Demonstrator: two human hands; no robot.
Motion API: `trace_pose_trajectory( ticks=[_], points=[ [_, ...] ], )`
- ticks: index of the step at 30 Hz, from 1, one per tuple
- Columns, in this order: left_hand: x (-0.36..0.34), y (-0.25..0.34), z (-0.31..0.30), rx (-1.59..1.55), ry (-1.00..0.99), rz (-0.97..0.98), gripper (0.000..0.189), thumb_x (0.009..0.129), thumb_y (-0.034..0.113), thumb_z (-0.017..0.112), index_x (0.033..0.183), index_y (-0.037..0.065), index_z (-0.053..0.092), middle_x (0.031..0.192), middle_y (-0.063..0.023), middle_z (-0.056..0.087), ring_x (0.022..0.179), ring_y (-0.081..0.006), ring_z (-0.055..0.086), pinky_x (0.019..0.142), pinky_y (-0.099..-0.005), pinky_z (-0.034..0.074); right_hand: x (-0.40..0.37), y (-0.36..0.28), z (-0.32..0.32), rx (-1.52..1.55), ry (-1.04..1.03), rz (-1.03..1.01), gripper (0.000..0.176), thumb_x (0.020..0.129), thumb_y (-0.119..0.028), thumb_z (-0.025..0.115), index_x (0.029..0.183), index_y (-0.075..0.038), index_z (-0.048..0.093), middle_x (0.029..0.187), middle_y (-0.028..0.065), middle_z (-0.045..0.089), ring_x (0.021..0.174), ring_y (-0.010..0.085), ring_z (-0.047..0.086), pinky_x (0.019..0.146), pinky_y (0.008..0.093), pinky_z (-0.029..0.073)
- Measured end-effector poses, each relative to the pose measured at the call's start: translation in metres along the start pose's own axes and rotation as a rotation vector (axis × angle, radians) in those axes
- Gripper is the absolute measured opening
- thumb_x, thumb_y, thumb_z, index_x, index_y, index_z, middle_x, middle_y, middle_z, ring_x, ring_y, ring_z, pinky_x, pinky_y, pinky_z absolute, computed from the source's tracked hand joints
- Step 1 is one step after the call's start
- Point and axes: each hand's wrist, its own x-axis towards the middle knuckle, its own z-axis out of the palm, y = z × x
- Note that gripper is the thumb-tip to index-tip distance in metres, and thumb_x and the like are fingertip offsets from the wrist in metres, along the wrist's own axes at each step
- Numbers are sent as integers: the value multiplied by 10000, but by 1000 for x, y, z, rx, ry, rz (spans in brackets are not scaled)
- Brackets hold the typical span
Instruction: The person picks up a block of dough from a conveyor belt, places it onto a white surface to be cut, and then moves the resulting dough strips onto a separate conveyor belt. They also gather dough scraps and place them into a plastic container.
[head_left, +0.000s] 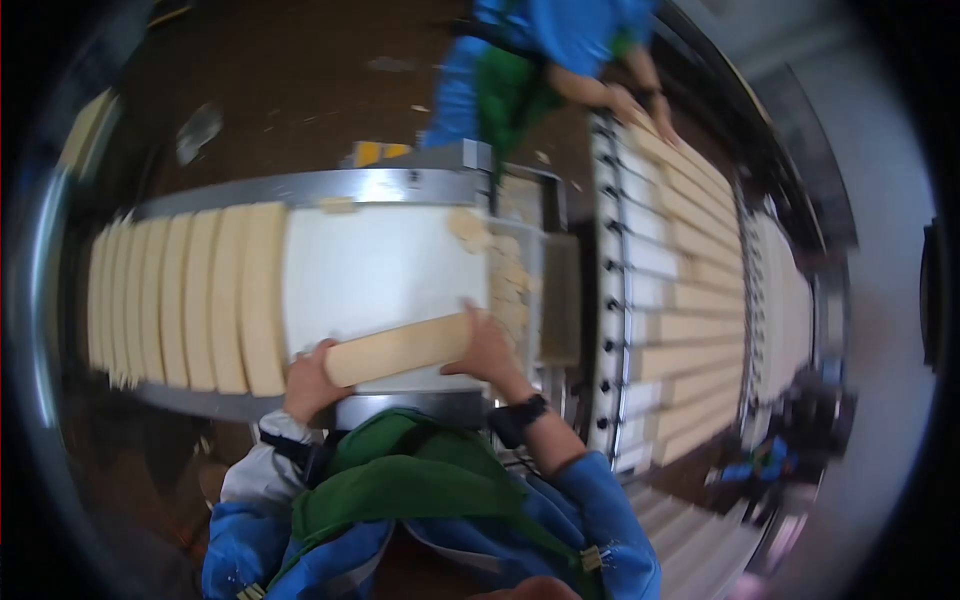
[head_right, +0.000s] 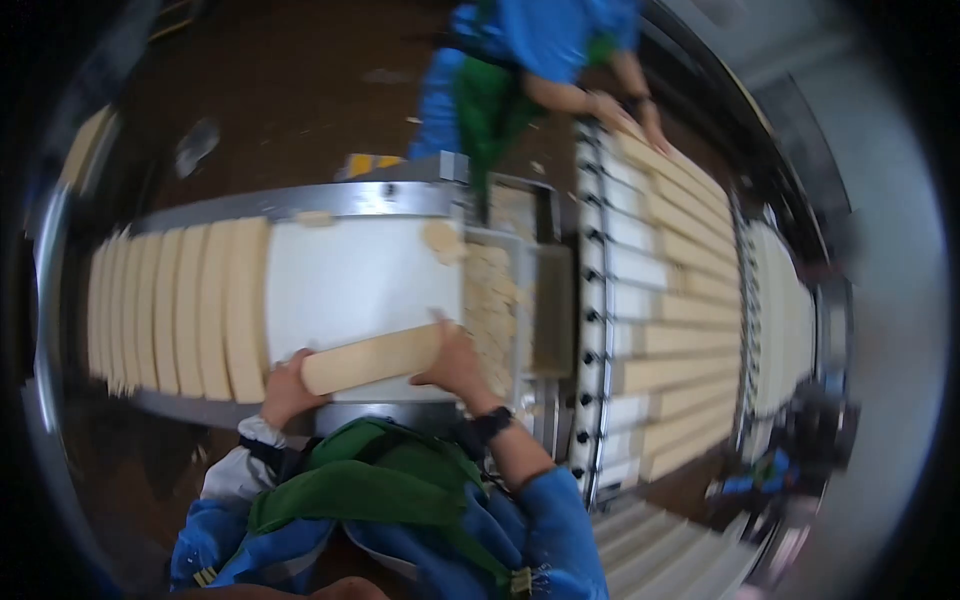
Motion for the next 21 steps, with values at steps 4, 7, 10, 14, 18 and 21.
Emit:
trace_pose_trajectory(
  ticks=[4, 7, 10, 14, 18, 21],
  points=[
    [6, 8, 21, 20, 77, -49, 764, 620, 252, 899, 1305, 165, 571, 1066, -197, 696, 1004, -451, 645, 880, -524, 554, -13, 8, 51, -177, 204, 138, 559, 853, -104, 655, 1378, -294, 620, 1168, 217, 534, 1071, 402, 554, 908, 498, 464],
    [11, 43, 31, -9, 107, -23, 750, 627, 178, 880, 1307, 158, 564, 1092, -188, 677, 1031, -432, 621, 894, -514, 540, -29, 32, 27, -164, 297, 159, 567, 866, -49, 588, 1379, -288, 619, 1122, 204, 524, 1028, 390, 548, 857, 489, 452],
    [27, 108, 40, -50, 107, 111, 753, 633, 135, 861, 1318, 141, 550, 1130, -181, 663, 1050, -419, 604, 916, -503, 527, -57, 71, -21, -133, 410, 188, 577, 849, -53, 599, 1379, -277, 627, 1107, 218, 521, 1024, 408, 544, 861, 494, 446],
    [60, 230, 61, -117, 110, 351, 739, 654, 111, 837, 1327, 113, 534, 1150, -179, 662, 1064, -423, 602, 925, -498, 520, -90, 167, -118, -203, 628, 150, 591, 815, -88, 658, 1375, -273, 639, 1092, 226, 529, 1029, 416, 556, 854, 503, 457],
    [98, 350, 79, -96, 149, 468, 731, 656, 128, 847, 1318, 88, 538, 1144, -186, 686, 1105, -399, 658, 934, -458, 537, -81, 269, -214, -164, 565, 255, 689, 688, -162, 817, 1344, -291, 652, 1024, 218, 575, 944, 415, 617, 831, 483, 533],
    [132, 412, 94, -162, 87, 476, 777, 647, 179, 847, 1350, 103, 526, 1154, -197, 690, 1047, -437, 645, 932, -487, 534, -57, 358, -247, 98, 502, 132, 846, 634, -173, 859, 1418, -306, 570, 1095, 252, 634, 1050, 411, 643, 907, 451, 549]
  ],
)
